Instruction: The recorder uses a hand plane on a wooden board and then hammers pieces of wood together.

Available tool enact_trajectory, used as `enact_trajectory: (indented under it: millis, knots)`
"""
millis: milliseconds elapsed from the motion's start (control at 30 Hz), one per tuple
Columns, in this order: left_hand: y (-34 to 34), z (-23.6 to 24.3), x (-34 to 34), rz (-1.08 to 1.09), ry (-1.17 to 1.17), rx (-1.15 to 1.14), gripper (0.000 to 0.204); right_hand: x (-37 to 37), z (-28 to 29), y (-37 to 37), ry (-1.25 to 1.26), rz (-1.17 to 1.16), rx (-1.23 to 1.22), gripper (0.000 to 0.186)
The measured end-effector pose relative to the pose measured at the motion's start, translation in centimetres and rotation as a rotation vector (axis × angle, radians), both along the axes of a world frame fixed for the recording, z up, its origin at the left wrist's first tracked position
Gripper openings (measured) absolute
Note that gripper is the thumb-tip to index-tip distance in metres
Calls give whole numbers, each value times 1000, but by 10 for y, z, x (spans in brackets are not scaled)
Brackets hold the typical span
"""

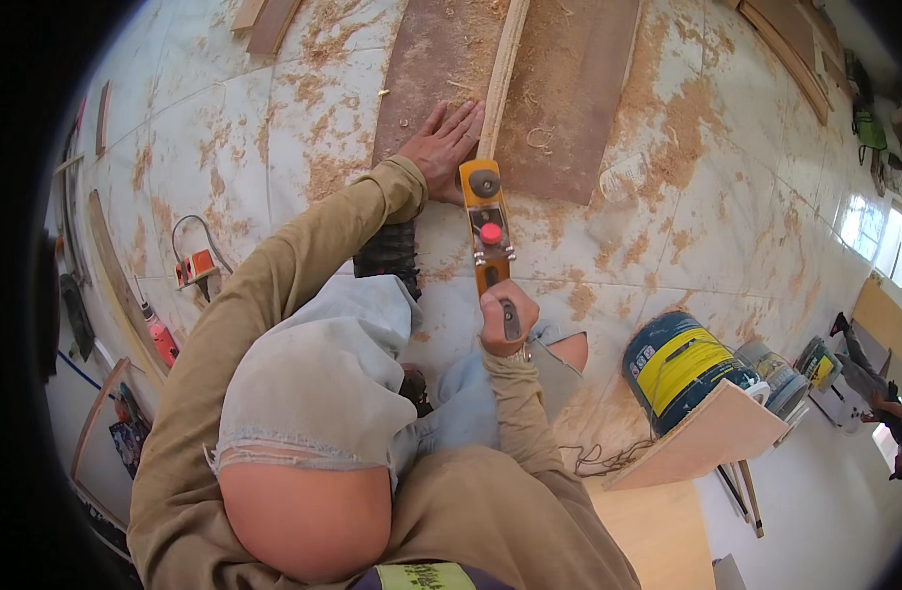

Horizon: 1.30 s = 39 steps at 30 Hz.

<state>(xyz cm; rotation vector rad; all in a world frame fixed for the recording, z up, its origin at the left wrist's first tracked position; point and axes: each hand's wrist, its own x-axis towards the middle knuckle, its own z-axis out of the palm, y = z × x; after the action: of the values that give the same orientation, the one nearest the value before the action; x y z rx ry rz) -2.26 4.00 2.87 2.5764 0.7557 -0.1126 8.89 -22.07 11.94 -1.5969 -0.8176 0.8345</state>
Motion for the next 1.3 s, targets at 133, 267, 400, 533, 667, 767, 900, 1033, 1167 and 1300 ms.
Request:
enact_trajectory:
  millis: [133,267,400,533,667,767,900,1033,1167,1300]
  knots:
    - [-2,9,-2,-1,-77,26,141,0,3,26,-98,-15,-4,15]
    - [-4,3,12,-17,-97,40,140,53,-6,174,130,-198,146,25]
    - [-6,2,4,24,-63,27,140,56,-9,177,119,-95,165,25]
    - [-4,10,11,-19,98,53,137,34,-2,95,160,-158,68,26]
    - [-4,-7,0,28,-70,91,137,-7,7,-19,200,-118,76,24]
    - [-4,-19,-1,25,-90,117,139,-12,-3,-24,118,-143,50,27]
    - [-5,3,20,1,-14,139,141,14,0,40,112,-254,0,28]
    - [-1,-17,-6,26,-19,143,140,-13,-4,-22,148,-124,55,28]
    - [-9,14,21,-12,90,129,138,7,-6,42,133,-202,60,23]
    - [-11,-3,10,-3,83,82,142,9,-3,66,79,-171,45,23]
